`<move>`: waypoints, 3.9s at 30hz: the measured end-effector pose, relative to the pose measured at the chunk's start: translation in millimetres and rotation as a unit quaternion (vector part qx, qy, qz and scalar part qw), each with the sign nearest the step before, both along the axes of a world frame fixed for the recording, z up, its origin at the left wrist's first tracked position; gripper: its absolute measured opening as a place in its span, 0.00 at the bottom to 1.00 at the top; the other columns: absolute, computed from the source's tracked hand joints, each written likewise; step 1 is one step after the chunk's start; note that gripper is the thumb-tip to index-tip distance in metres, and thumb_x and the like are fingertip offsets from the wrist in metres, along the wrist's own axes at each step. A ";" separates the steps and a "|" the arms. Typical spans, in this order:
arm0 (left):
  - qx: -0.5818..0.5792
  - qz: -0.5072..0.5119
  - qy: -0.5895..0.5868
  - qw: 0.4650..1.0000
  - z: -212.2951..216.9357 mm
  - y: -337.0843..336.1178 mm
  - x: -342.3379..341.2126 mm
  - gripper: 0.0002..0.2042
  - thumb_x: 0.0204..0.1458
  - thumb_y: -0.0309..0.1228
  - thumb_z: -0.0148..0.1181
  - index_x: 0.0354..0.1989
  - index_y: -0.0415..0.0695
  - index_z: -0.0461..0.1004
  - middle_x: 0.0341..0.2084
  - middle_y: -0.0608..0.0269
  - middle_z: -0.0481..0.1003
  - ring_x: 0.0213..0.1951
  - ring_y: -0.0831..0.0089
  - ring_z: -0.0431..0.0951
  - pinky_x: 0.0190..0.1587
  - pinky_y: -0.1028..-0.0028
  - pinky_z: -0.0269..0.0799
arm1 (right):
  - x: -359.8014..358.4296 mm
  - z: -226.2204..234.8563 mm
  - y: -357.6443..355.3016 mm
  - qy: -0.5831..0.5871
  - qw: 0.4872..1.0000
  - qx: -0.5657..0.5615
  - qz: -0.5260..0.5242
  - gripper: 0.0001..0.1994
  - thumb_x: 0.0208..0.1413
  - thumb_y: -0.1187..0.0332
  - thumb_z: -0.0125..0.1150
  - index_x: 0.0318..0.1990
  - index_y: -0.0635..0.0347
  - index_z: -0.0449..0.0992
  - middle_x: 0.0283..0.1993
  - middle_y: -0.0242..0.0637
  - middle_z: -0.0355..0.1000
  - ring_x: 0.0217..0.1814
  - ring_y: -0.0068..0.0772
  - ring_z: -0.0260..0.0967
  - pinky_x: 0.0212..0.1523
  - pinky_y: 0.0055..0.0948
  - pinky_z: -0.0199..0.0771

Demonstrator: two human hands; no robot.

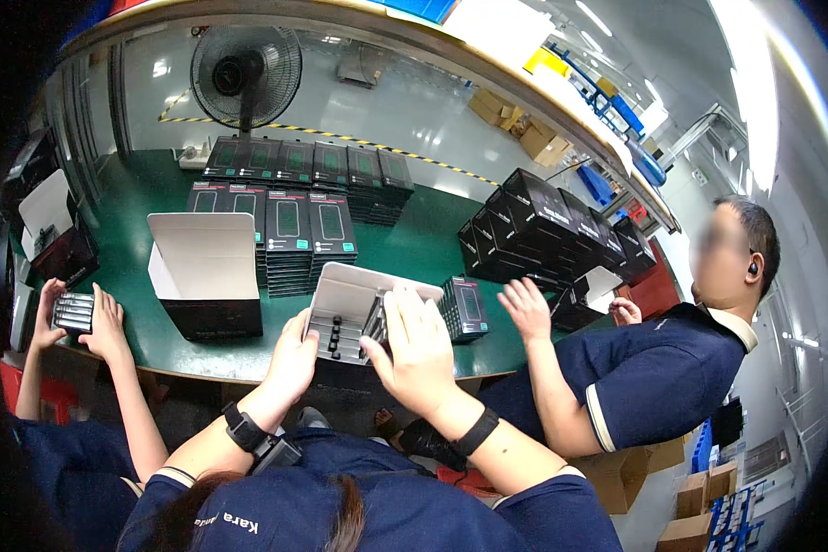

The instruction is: The recorder is folding and filling cardboard product boxes on a warehouse assembly line.

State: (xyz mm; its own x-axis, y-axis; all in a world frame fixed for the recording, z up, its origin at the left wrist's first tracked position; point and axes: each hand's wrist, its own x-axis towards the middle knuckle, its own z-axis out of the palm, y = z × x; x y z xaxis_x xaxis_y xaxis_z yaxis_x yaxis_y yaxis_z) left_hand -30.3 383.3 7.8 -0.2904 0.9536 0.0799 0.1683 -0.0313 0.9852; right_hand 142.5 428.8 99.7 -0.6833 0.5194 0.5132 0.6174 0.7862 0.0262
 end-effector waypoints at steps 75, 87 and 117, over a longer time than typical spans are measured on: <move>0.049 0.019 0.052 0.997 4.4 18.3 -6.6 0.30 0.55 0.27 0.49 0.66 0.38 0.45 0.59 0.43 0.55 0.63 0.55 0.54 0.65 0.66 0.48 | 6.2 -9.4 75.6 0.039 0.991 -0.106 0.072 0.39 0.44 0.60 0.62 0.63 0.68 0.55 0.67 0.54 0.51 0.71 0.48 0.44 0.67 0.53 0.41; 0.045 0.127 0.026 0.991 -1.1 16.0 32.3 0.30 0.55 0.20 0.43 0.65 0.32 0.38 0.59 0.38 0.50 0.61 0.47 0.54 0.63 0.62 0.50 | -35.1 -8.5 64.3 0.198 0.959 -0.186 -0.083 0.44 0.41 0.58 0.70 0.62 0.72 0.53 0.57 0.63 0.59 0.59 0.61 0.58 0.59 0.44 0.57; 0.000 0.051 0.031 0.998 4.9 13.3 25.0 0.34 0.53 0.19 0.42 0.67 0.37 0.32 0.63 0.36 0.41 0.66 0.44 0.45 0.66 0.61 0.45 | -8.2 -31.7 75.1 0.080 0.990 -0.008 0.112 0.18 0.51 0.70 0.57 0.50 0.67 0.73 0.53 0.50 0.70 0.57 0.50 0.66 0.58 0.43 0.61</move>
State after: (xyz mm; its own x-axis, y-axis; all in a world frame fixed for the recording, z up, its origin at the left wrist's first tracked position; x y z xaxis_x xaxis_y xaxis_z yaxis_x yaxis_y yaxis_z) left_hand -5.3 396.6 12.7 -0.3802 0.9195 0.1002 0.2319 -0.0101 0.9727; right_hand 134.2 503.9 68.0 -0.6928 0.3734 0.6170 0.4225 0.9035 -0.0724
